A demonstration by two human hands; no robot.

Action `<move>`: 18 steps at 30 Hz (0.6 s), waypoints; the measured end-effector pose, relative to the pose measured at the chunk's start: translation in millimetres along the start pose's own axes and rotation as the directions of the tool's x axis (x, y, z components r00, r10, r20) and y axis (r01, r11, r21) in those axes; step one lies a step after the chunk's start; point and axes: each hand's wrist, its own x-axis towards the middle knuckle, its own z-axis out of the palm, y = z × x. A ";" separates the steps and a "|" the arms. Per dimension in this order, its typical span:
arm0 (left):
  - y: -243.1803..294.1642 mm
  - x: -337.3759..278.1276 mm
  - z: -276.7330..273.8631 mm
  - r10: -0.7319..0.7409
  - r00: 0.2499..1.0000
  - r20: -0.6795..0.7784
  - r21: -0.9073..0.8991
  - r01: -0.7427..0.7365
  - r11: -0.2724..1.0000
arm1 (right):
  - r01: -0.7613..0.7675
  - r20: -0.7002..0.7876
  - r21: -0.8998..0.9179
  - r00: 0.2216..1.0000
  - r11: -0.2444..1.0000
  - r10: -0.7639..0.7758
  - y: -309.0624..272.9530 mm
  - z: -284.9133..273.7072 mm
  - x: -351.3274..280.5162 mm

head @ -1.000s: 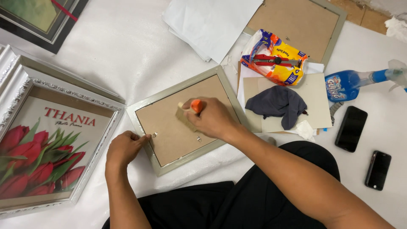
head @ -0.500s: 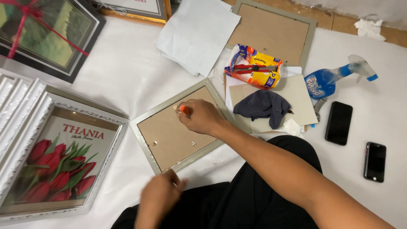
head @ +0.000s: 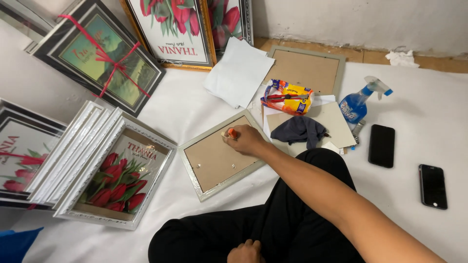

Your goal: Cleaning the glass of a picture frame and assembling the backing

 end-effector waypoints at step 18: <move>34.7 -116.8 -50.4 0.078 0.649 -0.757 0.144 0.049 0.988 | 0.158 -0.008 0.114 0.987 0.981 -0.159 -94.2 -52.0 -88.5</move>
